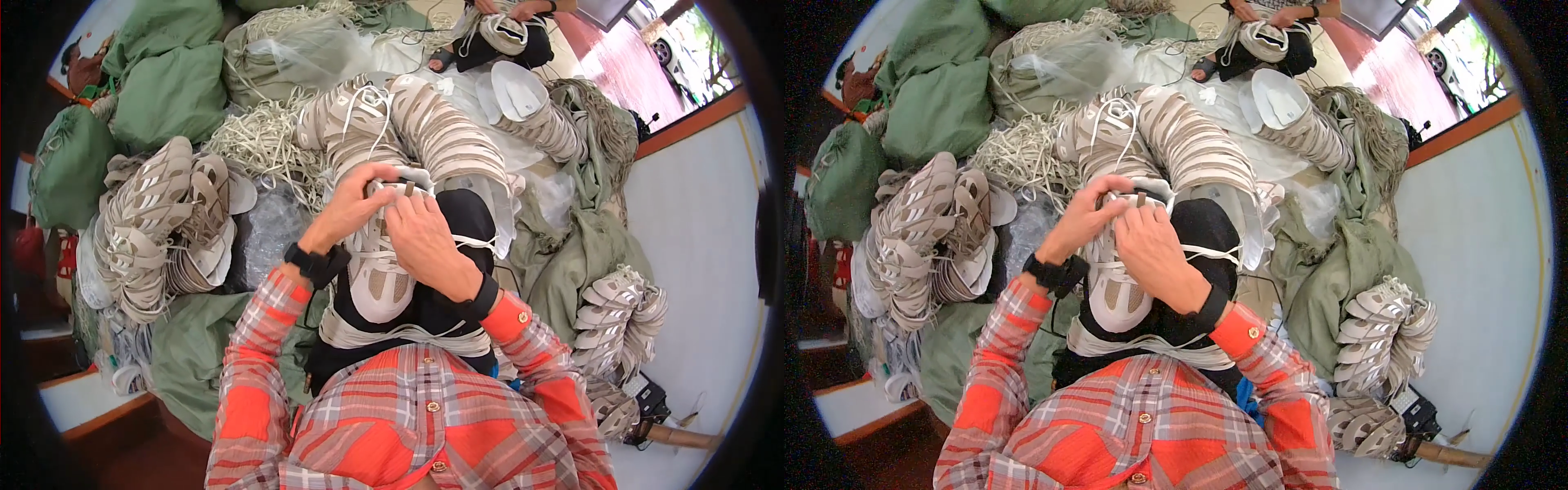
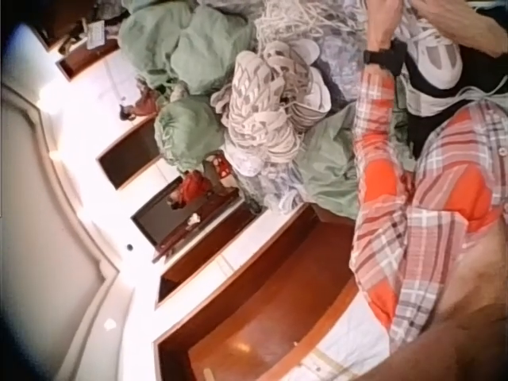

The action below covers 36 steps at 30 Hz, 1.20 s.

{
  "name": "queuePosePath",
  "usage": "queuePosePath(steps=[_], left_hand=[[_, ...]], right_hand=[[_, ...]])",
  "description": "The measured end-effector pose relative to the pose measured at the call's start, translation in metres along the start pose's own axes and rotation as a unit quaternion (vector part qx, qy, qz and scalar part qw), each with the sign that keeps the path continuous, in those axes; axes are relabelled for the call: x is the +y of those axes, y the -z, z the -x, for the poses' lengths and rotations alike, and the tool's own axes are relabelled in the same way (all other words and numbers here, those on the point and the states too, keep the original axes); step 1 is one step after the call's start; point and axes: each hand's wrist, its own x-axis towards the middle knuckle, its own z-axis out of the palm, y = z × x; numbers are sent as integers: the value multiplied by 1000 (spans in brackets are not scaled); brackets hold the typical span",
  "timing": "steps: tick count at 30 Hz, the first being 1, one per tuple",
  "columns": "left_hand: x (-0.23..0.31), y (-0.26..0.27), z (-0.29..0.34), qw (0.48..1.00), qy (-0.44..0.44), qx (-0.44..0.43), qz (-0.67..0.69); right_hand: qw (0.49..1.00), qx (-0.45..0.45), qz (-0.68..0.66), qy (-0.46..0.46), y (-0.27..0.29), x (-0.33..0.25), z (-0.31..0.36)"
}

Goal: Threading and tying laces into shoe uppers as part of the manufacturing process.

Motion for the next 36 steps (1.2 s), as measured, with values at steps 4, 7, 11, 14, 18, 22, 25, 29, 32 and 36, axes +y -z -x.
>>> queuePosePath(steps=[4,7,11,14,18,22,25,29,32,36], left_hand=[[32,13,17,968,184,127,116],[67,6,19,896,409,-90,148],[59,-17,26,899,397,-136,125],[55,-20,36,900,402,-121,114],[63,-23,39,917,381,-90,80],[58,-27,42,927,363,-76,63],[56,-28,43,929,359,-66,61],[53,-27,45,931,354,-58,70],[54,-23,44,939,332,-53,68],[62,-16,44,946,312,-52,67]], right_hand=[[901,-231,-340,-141,53,-38,-28],[770,-21,-592,238,83,-110,-15],[750,-41,-592,293,59,-116,-1],[850,-25,-502,156,52,-53,27],[941,144,-272,-138,38,50,46],[968,127,-175,-128,8,94,22],[987,-19,-100,-123,-12,107,7],[879,51,-404,-250,9,118,-1],[546,32,-817,-185,67,108,33],[712,-153,-652,-212,102,74,69]])
